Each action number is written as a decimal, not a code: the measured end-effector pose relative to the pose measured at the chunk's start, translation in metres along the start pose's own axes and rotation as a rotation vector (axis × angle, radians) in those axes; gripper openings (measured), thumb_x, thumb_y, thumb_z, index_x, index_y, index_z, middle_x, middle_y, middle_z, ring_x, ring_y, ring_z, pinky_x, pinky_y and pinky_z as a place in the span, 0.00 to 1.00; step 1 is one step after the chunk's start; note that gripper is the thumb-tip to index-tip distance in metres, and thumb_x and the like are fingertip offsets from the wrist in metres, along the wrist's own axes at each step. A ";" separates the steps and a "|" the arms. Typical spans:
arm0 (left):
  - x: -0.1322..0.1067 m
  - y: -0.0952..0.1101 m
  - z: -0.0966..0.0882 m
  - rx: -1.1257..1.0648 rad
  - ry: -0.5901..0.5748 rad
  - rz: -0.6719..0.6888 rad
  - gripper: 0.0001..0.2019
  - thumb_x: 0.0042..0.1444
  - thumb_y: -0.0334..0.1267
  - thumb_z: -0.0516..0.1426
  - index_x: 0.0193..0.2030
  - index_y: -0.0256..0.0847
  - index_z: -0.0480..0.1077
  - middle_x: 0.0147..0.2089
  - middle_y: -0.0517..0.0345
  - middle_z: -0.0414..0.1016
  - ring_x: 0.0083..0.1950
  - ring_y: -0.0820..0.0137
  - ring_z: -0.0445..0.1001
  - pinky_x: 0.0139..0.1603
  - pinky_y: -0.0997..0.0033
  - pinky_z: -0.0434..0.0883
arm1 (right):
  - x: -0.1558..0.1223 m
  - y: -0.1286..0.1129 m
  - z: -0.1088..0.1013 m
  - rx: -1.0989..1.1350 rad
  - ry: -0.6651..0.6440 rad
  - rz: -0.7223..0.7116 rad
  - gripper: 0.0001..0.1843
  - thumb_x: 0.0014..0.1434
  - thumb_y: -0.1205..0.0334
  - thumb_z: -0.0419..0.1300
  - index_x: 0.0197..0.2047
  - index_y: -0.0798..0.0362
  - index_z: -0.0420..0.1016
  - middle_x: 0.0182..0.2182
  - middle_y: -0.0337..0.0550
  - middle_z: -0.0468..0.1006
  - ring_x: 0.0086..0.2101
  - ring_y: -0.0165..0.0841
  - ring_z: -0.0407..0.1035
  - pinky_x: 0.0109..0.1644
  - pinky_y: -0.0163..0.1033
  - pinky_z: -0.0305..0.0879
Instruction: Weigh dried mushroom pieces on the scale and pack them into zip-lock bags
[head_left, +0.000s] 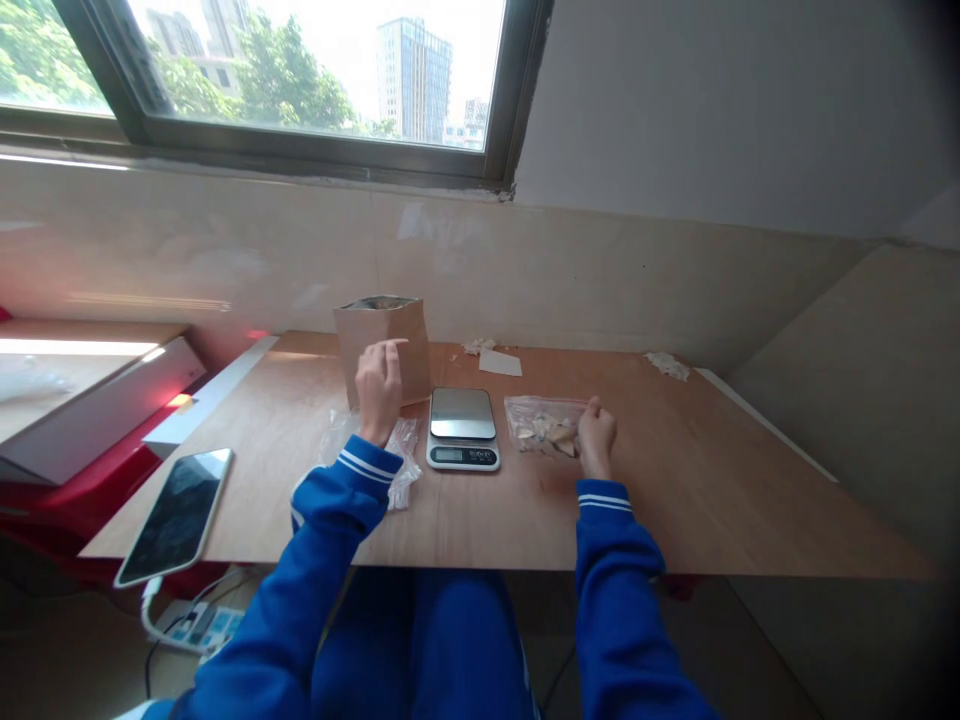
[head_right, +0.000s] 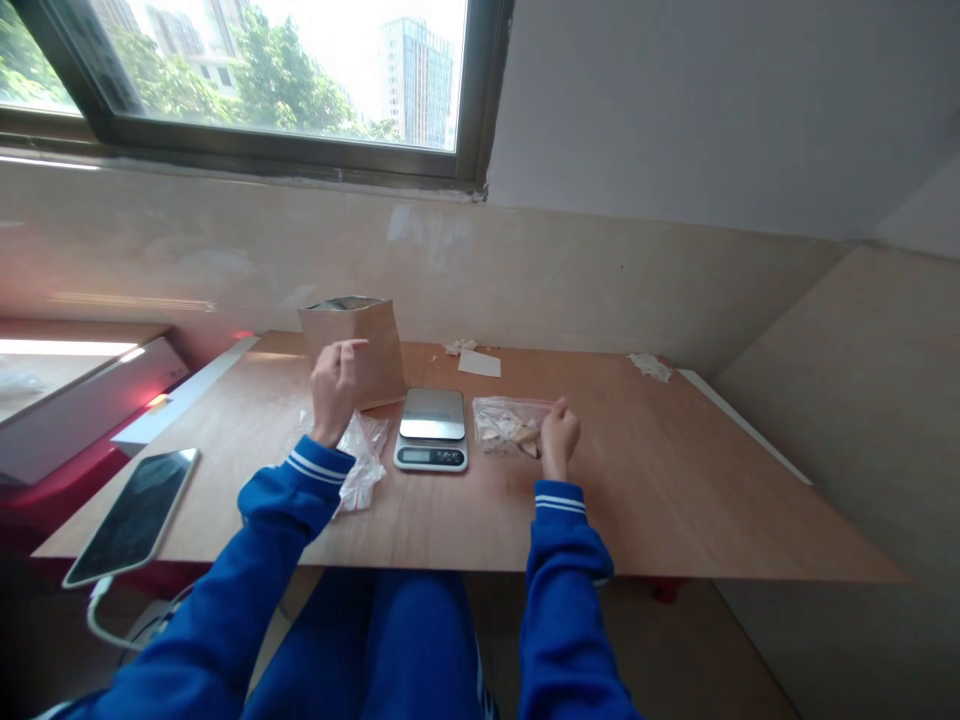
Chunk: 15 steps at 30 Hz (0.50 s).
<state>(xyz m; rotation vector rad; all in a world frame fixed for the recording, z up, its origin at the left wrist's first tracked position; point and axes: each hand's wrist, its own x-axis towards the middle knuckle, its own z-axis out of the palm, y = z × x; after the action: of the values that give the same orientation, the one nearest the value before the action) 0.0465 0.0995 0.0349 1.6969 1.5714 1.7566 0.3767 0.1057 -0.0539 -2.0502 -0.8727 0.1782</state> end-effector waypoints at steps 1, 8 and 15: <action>0.014 0.002 -0.006 0.120 0.054 0.070 0.19 0.66 0.44 0.44 0.50 0.41 0.72 0.54 0.48 0.73 0.58 0.62 0.68 0.61 0.57 0.62 | 0.011 0.004 0.001 -0.056 -0.022 0.020 0.35 0.66 0.47 0.37 0.31 0.61 0.76 0.31 0.65 0.79 0.35 0.46 0.74 0.34 0.42 0.63; 0.097 -0.010 -0.035 0.515 0.200 0.216 0.19 0.66 0.41 0.49 0.60 0.37 0.65 0.70 0.49 0.52 0.71 0.51 0.43 0.69 0.44 0.40 | -0.020 0.007 0.016 -0.239 0.045 -0.116 0.34 0.61 0.52 0.52 0.63 0.70 0.59 0.58 0.75 0.63 0.58 0.58 0.60 0.55 0.55 0.58; 0.115 -0.046 -0.043 0.711 0.013 0.006 0.21 0.66 0.45 0.46 0.45 0.32 0.74 0.53 0.40 0.73 0.61 0.49 0.64 0.63 0.40 0.52 | -0.072 0.030 0.040 -0.576 -0.219 -0.469 0.30 0.65 0.47 0.48 0.66 0.52 0.60 0.67 0.57 0.52 0.64 0.54 0.49 0.64 0.59 0.43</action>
<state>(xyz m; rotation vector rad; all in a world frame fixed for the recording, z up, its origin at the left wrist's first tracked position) -0.0455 0.1840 0.0756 1.9517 2.3846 1.2730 0.3212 0.0754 -0.1150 -2.2915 -1.6650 -0.1266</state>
